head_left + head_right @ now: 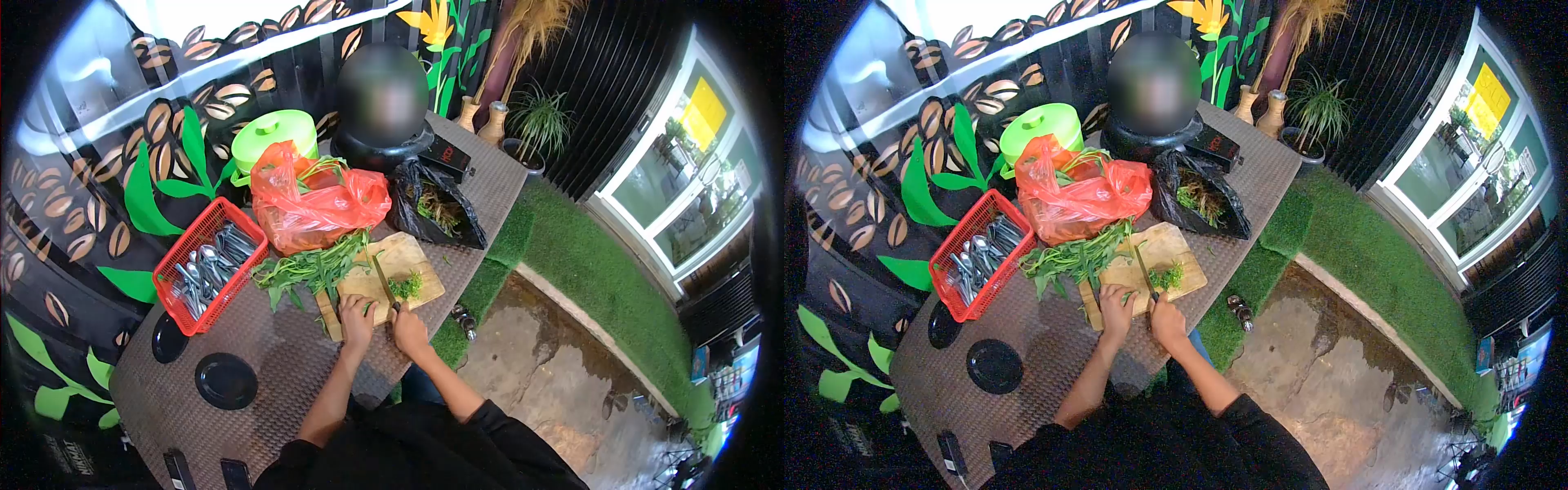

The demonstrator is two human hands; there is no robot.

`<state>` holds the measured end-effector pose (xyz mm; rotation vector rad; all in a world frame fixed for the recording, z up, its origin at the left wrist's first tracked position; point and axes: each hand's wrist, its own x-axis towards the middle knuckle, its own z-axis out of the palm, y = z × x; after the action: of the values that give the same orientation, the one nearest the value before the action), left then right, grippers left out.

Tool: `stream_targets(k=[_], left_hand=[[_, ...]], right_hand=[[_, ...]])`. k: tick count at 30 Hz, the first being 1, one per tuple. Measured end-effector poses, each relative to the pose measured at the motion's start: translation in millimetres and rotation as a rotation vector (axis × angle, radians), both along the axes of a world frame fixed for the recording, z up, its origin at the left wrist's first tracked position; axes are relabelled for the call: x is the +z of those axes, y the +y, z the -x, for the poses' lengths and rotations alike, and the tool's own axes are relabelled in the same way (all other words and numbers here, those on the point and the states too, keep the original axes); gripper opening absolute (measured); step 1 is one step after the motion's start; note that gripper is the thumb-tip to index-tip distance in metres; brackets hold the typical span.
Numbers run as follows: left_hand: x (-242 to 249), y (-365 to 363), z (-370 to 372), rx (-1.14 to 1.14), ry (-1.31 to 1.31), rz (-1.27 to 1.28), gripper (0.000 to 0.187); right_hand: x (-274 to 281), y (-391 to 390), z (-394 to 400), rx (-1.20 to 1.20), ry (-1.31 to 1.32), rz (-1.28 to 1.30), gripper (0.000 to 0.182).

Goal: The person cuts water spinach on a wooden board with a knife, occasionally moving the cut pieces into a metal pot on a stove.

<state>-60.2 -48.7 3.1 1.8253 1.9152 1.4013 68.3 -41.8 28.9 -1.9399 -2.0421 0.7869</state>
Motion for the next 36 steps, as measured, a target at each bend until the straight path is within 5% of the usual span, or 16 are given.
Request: stream_targets(k=[36], left_hand=[[-4.2,19.0,-19.3,-0.159,0.072,-0.027,0.011]], right_hand=[[-0.3,-0.5,-0.3,-0.063,-0.045,0.013,0.036]])
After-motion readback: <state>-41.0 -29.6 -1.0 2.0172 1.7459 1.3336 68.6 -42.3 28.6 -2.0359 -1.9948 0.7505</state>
